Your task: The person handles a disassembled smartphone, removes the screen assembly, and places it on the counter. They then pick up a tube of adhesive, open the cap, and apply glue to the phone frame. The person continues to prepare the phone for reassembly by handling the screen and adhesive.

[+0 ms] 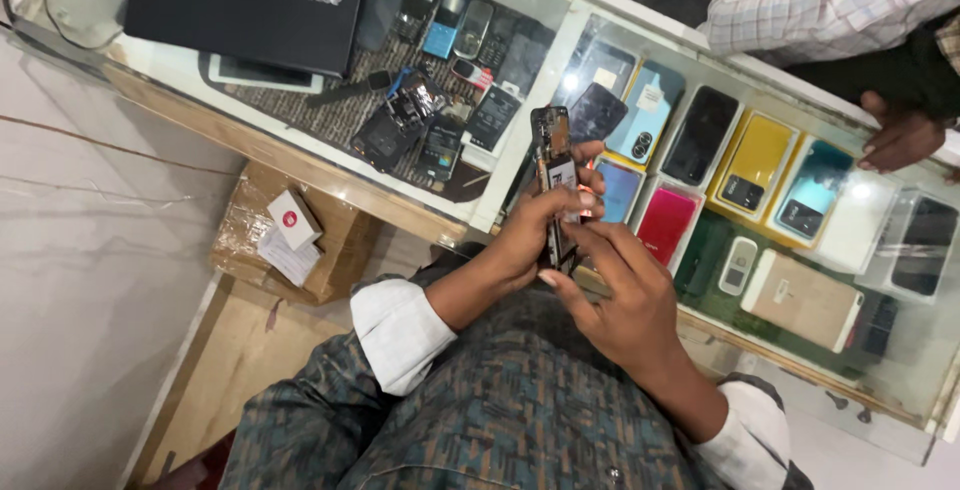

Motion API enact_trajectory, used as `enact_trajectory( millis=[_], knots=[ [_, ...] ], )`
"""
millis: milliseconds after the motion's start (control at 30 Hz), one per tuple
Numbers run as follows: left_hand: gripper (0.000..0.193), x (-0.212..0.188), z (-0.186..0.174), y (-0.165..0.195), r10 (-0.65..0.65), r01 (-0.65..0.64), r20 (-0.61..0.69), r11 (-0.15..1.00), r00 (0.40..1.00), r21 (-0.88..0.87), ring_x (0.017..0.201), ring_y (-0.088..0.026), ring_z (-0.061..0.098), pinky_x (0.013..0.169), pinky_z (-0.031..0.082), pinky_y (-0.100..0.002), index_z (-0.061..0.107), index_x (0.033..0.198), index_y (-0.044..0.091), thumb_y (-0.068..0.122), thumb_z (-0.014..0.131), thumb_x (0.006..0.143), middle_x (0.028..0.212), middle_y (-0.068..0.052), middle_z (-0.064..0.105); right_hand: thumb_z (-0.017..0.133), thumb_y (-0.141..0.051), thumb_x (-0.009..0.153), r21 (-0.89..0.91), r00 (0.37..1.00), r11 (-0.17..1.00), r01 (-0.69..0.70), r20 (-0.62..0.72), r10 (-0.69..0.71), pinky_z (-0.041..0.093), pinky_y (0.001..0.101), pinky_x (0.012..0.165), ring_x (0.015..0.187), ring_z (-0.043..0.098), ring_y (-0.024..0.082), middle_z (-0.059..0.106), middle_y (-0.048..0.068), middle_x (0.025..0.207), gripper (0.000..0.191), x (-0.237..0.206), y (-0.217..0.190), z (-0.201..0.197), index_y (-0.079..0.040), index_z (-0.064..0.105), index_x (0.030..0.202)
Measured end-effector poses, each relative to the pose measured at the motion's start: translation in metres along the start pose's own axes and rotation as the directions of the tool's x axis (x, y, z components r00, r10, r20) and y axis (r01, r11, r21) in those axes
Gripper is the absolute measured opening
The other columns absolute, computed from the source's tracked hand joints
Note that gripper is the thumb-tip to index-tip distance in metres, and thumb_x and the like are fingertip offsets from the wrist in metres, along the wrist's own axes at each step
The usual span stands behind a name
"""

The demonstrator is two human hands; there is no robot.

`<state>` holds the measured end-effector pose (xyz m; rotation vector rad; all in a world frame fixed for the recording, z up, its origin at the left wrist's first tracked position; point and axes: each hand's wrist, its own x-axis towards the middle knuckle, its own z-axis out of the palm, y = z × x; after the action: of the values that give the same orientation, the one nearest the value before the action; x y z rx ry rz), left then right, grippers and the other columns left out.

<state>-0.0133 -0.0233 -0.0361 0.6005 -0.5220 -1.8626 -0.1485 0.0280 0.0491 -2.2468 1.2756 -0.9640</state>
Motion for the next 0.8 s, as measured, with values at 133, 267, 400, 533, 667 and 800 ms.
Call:
enact_trajectory(
  millis=[133, 267, 400, 533, 667, 800],
  knots=[
    [0.079, 0.000, -0.002, 0.020, -0.021, 0.061, 0.239, 0.985, 0.971, -0.164, 0.124, -0.030, 0.061, 0.111, 0.050, -0.043, 0.031, 0.161, -0.002, 0.016, 0.049, 0.086, 0.135, -0.023, 0.059, 0.078, -0.009, 0.089, -0.001, 0.996, 0.997, -0.079, -0.052, 0.079, 0.057, 0.0316, 0.074, 0.087, 0.072, 0.022, 0.071, 0.009, 0.106, 0.028, 0.010, -0.001, -0.009, -0.004, 0.072, 0.116],
    [0.084, -0.004, 0.004, 0.033, -0.053, 0.122, 0.361, 0.978, 0.931, -0.170, 0.136, -0.035, 0.056, 0.120, 0.045, -0.044, 0.026, 0.164, -0.003, 0.018, 0.044, 0.085, 0.154, -0.030, 0.049, 0.076, -0.005, 0.094, -0.170, 0.993, 0.986, 0.000, -0.113, -0.019, 0.058, 0.0337, 0.082, 0.093, 0.072, 0.024, 0.069, 0.006, 0.109, 0.023, 0.015, 0.011, -0.014, -0.008, 0.073, 0.117],
    [0.087, -0.009, 0.008, 0.040, -0.139, 0.198, 0.373, 0.972, 0.917, -0.125, 0.139, -0.035, 0.053, 0.119, 0.044, -0.045, 0.022, 0.163, -0.002, 0.016, 0.043, 0.081, 0.158, -0.028, 0.043, 0.079, -0.007, 0.088, -0.348, 0.973, 0.910, 0.226, 0.042, -0.226, 0.055, 0.0355, 0.075, 0.086, 0.068, 0.024, 0.069, 0.006, 0.106, 0.028, 0.022, 0.020, -0.023, -0.007, 0.073, 0.116],
    [0.084, -0.009, 0.006, 0.039, -0.073, 0.080, 0.346, 0.997, 0.935, -0.008, 0.137, -0.033, 0.055, 0.116, 0.046, -0.042, 0.025, 0.162, -0.003, 0.012, 0.040, 0.082, 0.155, -0.026, 0.049, 0.077, -0.010, 0.079, -0.468, 0.879, 0.745, 0.476, 0.281, -0.385, 0.054, 0.0351, 0.074, 0.089, 0.069, 0.023, 0.069, 0.007, 0.107, 0.037, 0.031, 0.027, -0.032, -0.004, 0.073, 0.115],
    [0.078, -0.005, 0.002, 0.030, -0.060, 0.032, 0.219, 0.991, 0.974, 0.130, 0.128, -0.032, 0.058, 0.107, 0.048, -0.041, 0.031, 0.161, -0.005, 0.010, 0.037, 0.084, 0.147, -0.026, 0.056, 0.077, -0.015, 0.084, -0.470, 0.810, 0.664, 0.581, 0.411, -0.418, 0.052, 0.0352, 0.068, 0.081, 0.069, 0.022, 0.067, 0.005, 0.096, 0.024, 0.040, 0.037, -0.032, -0.005, 0.075, 0.106],
    [0.075, -0.005, -0.004, 0.025, -0.052, 0.040, 0.227, 0.997, 0.973, 0.060, 0.134, -0.030, 0.058, 0.113, 0.048, -0.039, 0.029, 0.160, -0.002, 0.009, 0.036, 0.086, 0.149, -0.024, 0.056, 0.077, -0.015, 0.087, -0.343, 0.872, 0.803, 0.487, 0.252, -0.420, 0.054, 0.0352, 0.074, 0.080, 0.067, 0.019, 0.067, 0.001, 0.099, 0.013, 0.045, 0.044, -0.027, -0.009, 0.071, 0.099]
  ],
)
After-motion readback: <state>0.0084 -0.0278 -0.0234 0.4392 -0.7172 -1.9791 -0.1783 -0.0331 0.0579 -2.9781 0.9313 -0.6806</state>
